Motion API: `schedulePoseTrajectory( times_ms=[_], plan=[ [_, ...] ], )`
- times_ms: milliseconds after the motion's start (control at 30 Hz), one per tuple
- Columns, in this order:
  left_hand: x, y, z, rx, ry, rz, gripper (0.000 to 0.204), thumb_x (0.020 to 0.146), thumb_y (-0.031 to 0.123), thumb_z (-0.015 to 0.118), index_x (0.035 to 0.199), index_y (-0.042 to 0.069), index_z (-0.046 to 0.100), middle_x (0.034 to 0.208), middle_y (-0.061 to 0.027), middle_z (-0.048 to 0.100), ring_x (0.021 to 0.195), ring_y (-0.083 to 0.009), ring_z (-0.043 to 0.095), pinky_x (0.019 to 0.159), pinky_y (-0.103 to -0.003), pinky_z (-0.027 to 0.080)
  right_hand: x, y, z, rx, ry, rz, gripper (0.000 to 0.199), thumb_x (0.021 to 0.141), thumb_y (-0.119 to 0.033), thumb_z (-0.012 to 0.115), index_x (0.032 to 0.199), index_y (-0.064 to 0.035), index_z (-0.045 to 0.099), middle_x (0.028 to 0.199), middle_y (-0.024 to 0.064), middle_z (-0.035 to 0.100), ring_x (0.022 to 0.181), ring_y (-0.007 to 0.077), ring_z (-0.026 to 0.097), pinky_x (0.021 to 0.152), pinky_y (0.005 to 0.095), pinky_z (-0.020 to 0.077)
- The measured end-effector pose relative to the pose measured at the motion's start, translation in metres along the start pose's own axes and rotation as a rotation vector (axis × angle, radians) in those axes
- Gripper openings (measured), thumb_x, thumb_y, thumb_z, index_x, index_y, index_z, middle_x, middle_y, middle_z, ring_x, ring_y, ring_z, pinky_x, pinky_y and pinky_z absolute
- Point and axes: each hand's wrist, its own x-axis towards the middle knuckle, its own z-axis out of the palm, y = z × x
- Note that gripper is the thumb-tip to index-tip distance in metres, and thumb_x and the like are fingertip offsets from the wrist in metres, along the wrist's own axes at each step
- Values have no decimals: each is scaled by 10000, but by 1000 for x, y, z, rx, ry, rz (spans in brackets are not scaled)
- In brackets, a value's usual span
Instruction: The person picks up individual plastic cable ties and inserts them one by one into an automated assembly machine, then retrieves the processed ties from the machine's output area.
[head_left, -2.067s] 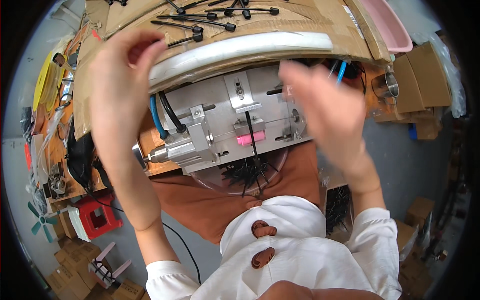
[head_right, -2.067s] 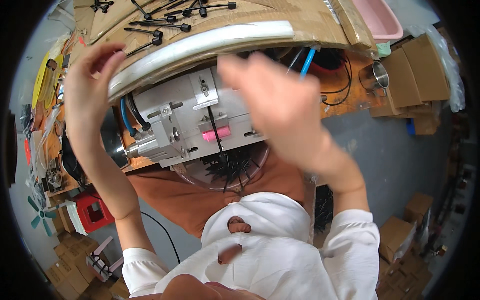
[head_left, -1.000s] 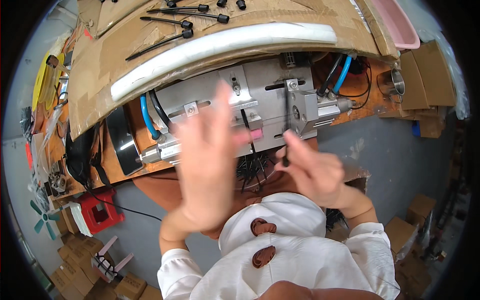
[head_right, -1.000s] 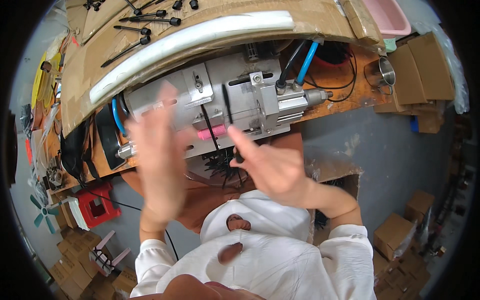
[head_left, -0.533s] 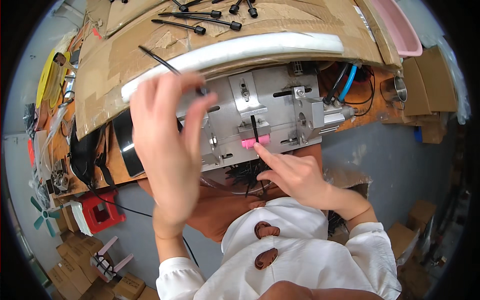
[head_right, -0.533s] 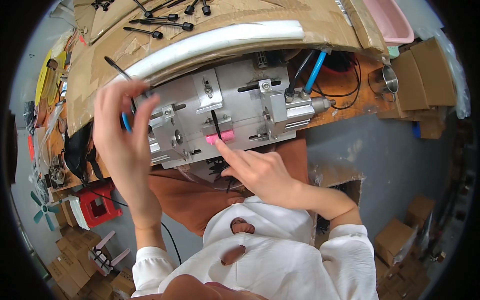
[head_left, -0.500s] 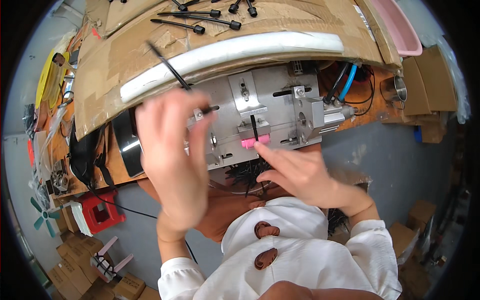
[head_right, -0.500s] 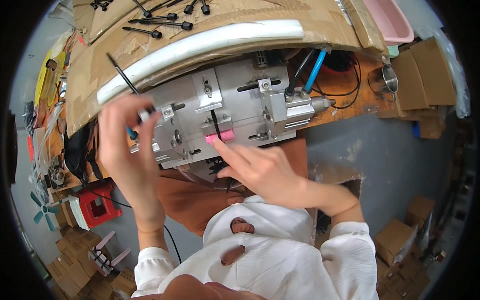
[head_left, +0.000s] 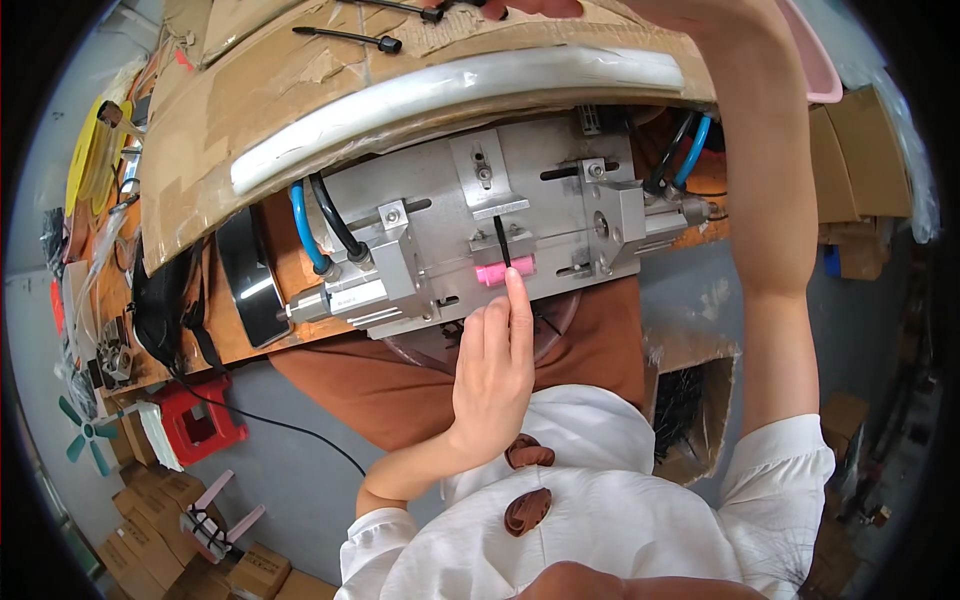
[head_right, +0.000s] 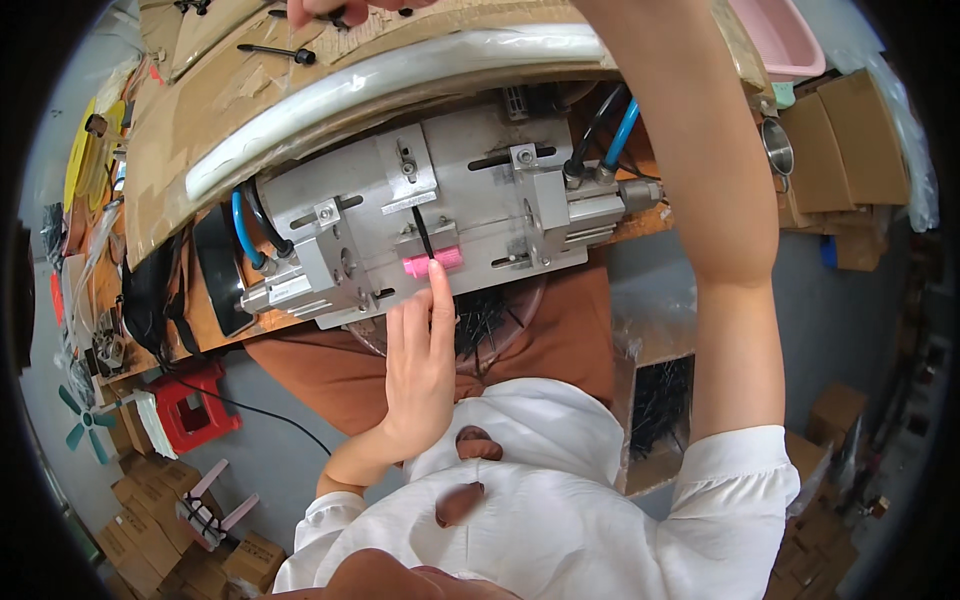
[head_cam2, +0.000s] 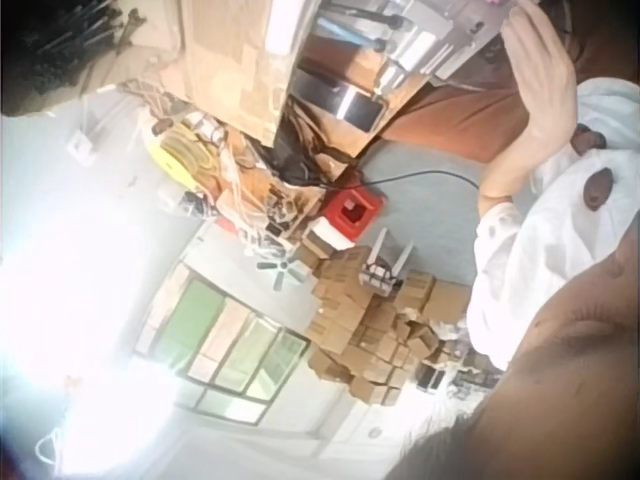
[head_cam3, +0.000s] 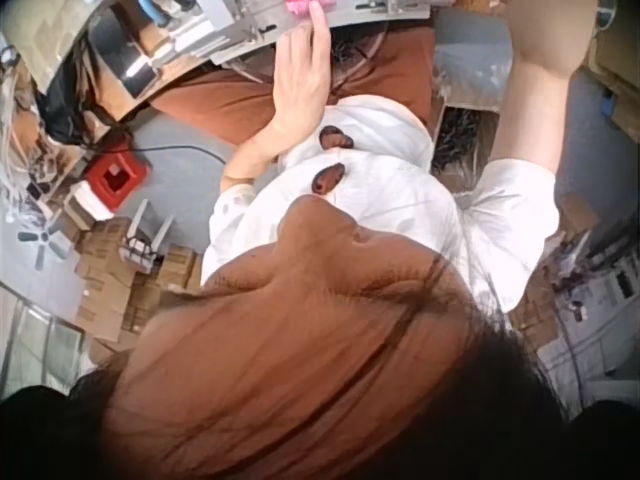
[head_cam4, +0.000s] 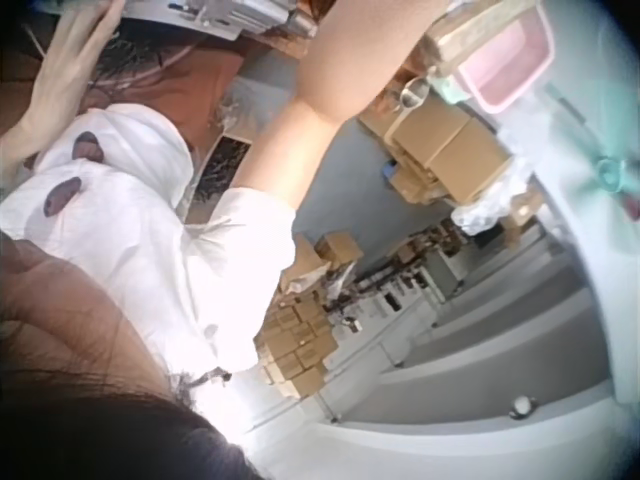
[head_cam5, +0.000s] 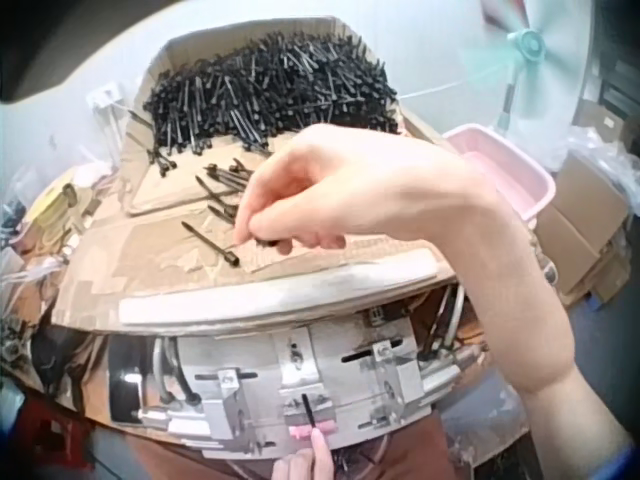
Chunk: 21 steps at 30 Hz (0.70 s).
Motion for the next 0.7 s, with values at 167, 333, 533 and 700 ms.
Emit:
schedulePoseTrajectory(
  times_ms=[167,333,533,700],
  plan=[
    [1,-1,-7,-96,-69,-62,758,672,-137,553,1403,-55,371,1036,-154,488,891,-301,469,802,-384,437,-42,9,37,488,404,-39,217,801,-58,626,998,31,640,801,127,664,698,214,612,679,362,502],
    [71,-40,-59,5,229,11,511,744,45,692,1236,51,557,888,-106,504,835,-281,492,743,-387,430,-98,26,165,204,663,-363,284,681,41,757,942,9,650,830,91,646,695,181,623,548,268,486],
    [186,-118,-95,70,147,40,229,839,216,673,999,55,641,749,-69,530,691,-207,512,656,-326,429,-114,36,254,-190,645,-128,630,694,24,724,1283,82,507,654,53,549,514,159,514,452,303,421],
    [167,-107,-101,-178,36,-170,213,799,114,693,974,35,598,795,-108,545,718,-232,521,670,-350,442,-100,36,261,-245,626,-89,635,710,-30,744,1294,58,511,618,42,530,495,152,512,456,300,420]
  ],
)
